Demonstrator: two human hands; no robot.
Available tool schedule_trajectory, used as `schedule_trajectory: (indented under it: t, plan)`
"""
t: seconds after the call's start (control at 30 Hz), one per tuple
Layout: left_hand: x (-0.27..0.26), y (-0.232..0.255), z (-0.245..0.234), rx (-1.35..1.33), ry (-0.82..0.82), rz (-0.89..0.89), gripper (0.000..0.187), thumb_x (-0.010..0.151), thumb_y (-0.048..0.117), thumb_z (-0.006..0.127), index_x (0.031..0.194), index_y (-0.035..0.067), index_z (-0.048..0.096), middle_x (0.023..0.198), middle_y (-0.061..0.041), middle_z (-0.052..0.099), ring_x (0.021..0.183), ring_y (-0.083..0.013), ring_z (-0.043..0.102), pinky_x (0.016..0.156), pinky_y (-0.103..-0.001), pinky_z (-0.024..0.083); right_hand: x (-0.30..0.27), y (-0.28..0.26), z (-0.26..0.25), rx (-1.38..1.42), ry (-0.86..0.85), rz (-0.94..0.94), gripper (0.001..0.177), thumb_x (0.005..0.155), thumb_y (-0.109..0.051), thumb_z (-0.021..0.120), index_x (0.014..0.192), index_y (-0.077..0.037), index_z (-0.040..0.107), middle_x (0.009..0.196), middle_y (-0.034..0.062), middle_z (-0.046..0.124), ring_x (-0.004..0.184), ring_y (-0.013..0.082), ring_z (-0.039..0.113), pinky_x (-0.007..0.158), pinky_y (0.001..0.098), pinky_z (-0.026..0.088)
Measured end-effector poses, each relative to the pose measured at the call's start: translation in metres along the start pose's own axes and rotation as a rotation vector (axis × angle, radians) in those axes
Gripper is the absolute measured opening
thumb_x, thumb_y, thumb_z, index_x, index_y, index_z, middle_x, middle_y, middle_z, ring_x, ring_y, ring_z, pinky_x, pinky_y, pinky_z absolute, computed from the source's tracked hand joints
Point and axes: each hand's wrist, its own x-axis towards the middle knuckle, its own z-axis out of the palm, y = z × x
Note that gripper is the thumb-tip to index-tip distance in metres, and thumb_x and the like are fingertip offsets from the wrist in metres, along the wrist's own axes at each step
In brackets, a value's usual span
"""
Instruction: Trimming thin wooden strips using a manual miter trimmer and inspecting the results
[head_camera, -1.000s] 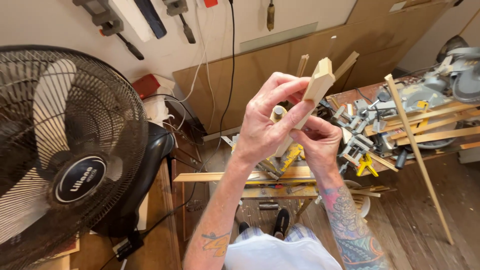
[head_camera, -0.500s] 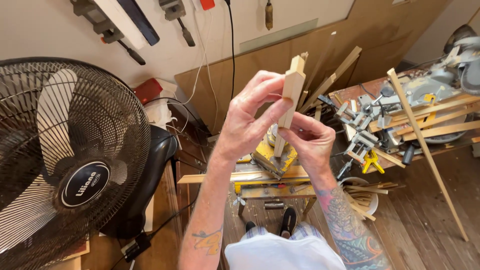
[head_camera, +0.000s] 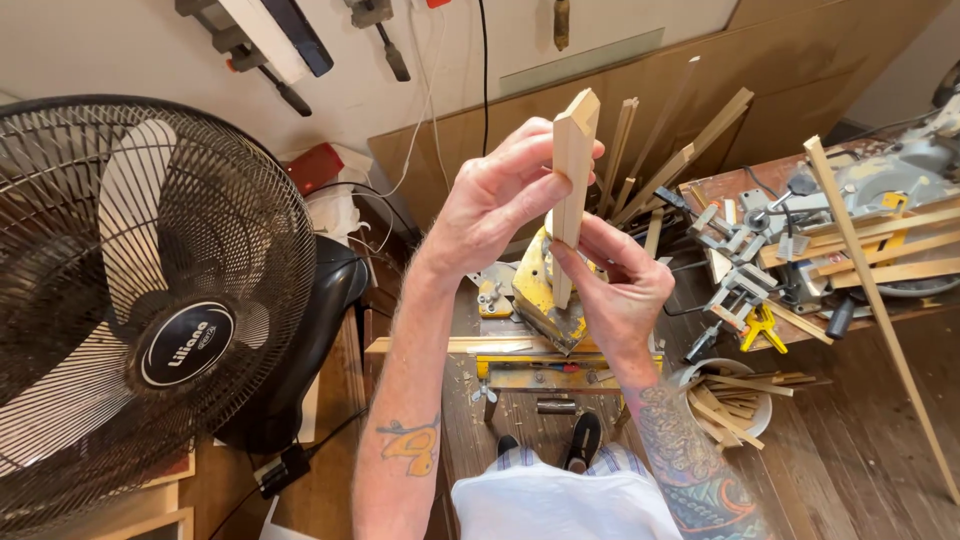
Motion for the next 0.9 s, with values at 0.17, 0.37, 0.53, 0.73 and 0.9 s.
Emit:
schedule_trajectory:
  t: [0.17, 0.37, 0.53, 0.73, 0.9]
  plan:
    - [0.003, -0.002, -0.003, -0.039, 0.004, 0.001, 0.028, 0.109, 0.014, 0.062, 0.133, -0.001, 0.065, 0.122, -0.012, 0.062, 0.115, -0.0135, 0.058, 0.103, -0.038, 0.056, 0.004, -0.002, 0.007, -0.026, 0.019, -0.034, 0.039, 0.08, 0.004, 0.088, 0.116, 0.0, 0.074, 0.106, 0.0233, 0.076, 0.102, 0.0307, 0.074, 0.089, 0.04, 0.062]
    - [-0.011, -0.009, 0.004, -0.034, 0.047, -0.047, 0.026, 0.109, 0.014, 0.063, 0.131, 0.001, 0.068, 0.13, -0.012, 0.063, 0.124, -0.0144, 0.056, 0.108, -0.04, 0.052, 0.002, 0.0, 0.009, -0.065, 0.041, -0.05, 0.039, 0.082, 0.0, 0.089, 0.118, -0.003, 0.074, 0.106, 0.0193, 0.077, 0.102, 0.026, 0.073, 0.088, 0.0376, 0.062]
    - [-0.031, -0.015, 0.018, 0.038, 0.18, -0.217, 0.022, 0.099, 0.008, 0.067, 0.119, 0.002, 0.073, 0.128, -0.018, 0.07, 0.119, -0.0225, 0.067, 0.104, -0.045, 0.056, -0.015, 0.018, -0.002, -0.188, 0.127, 0.013, 0.041, 0.076, -0.008, 0.094, 0.114, -0.01, 0.078, 0.103, 0.0114, 0.079, 0.101, 0.0218, 0.074, 0.086, 0.0365, 0.061]
    - [-0.032, -0.01, 0.03, 0.08, 0.318, -0.188, 0.028, 0.09, -0.004, 0.072, 0.118, -0.004, 0.07, 0.116, -0.022, 0.071, 0.106, -0.0294, 0.072, 0.095, -0.045, 0.062, -0.028, 0.009, -0.032, -0.099, 0.036, 0.106, 0.035, 0.075, -0.004, 0.092, 0.107, -0.011, 0.08, 0.1, 0.01, 0.081, 0.094, 0.0213, 0.078, 0.082, 0.0322, 0.062]
    - [-0.011, 0.046, 0.04, 0.191, 0.866, -0.185, 0.03, 0.091, -0.01, 0.051, 0.086, 0.014, 0.067, 0.107, -0.011, 0.076, 0.075, -0.0248, 0.074, 0.064, -0.036, 0.072, 0.0, -0.036, -0.105, -0.152, -0.159, -0.105, 0.021, 0.088, 0.004, 0.08, 0.106, -0.002, 0.073, 0.114, 0.019, 0.074, 0.107, 0.0311, 0.077, 0.102, 0.0367, 0.063]
